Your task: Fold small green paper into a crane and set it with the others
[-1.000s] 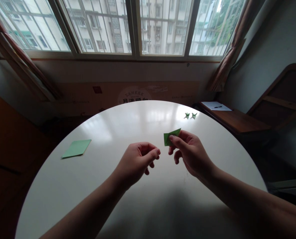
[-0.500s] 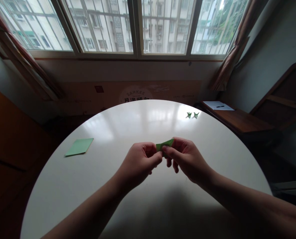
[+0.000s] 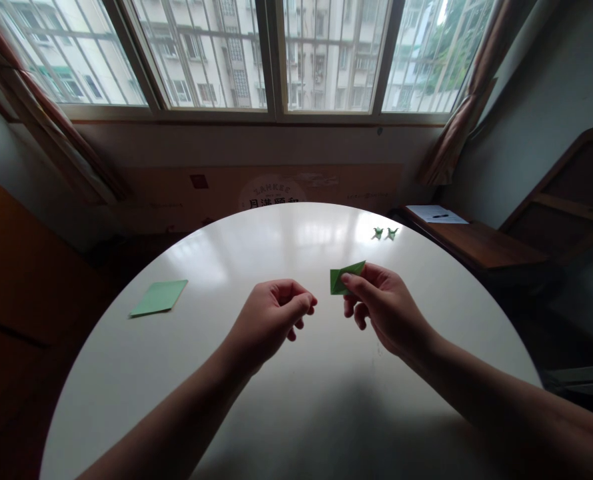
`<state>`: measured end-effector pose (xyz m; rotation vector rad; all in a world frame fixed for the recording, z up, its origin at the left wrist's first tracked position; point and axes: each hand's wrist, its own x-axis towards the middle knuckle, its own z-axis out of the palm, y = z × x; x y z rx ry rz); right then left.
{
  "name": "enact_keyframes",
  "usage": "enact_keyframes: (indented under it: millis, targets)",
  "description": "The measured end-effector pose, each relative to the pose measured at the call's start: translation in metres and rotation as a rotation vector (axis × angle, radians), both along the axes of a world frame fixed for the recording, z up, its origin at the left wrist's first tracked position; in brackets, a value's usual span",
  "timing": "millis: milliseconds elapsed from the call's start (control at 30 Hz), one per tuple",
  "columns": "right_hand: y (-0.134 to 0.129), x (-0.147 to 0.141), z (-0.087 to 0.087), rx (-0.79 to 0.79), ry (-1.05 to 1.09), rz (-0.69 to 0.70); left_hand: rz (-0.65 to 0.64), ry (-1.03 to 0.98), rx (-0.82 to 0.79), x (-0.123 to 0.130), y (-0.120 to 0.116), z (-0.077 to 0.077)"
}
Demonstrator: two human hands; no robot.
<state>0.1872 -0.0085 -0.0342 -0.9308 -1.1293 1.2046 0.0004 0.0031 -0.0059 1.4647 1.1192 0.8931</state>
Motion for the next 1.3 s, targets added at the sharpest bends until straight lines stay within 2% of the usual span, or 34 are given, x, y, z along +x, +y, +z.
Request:
enact_keyframes:
  millis: [67, 267, 433, 633, 833, 1033, 1300]
  targets:
    - [0.0, -0.001, -0.001, 0.001, -0.007, 0.044, 0.01, -0.045, 0.021, 0.0, 0.001, 0.0]
    - [-0.001, -0.004, -0.003, -0.025, -0.049, 0.163, -0.09, -0.06, 0.038, 0.001, -0.001, -0.006]
    - [-0.002, -0.007, -0.002, -0.062, -0.092, 0.201, -0.068, -0.044, 0.03, 0.0, 0.002, -0.01]
    - [-0.002, -0.009, -0.001, -0.113, -0.112, 0.205, -0.108, 0.067, 0.066, 0.0, 0.004, -0.01]
    - [-0.003, -0.011, -0.006, -0.051, -0.188, 0.201, -0.075, 0.042, 0.083, 0.0, 0.002, -0.014]
    - [-0.006, -0.014, -0.007, -0.009, -0.243, 0.188, -0.007, 0.168, 0.222, 0.003, -0.001, -0.015]
    - [-0.009, -0.014, -0.005, 0.067, -0.363, 0.134, 0.003, 0.15, 0.192, 0.003, 0.001, -0.017]
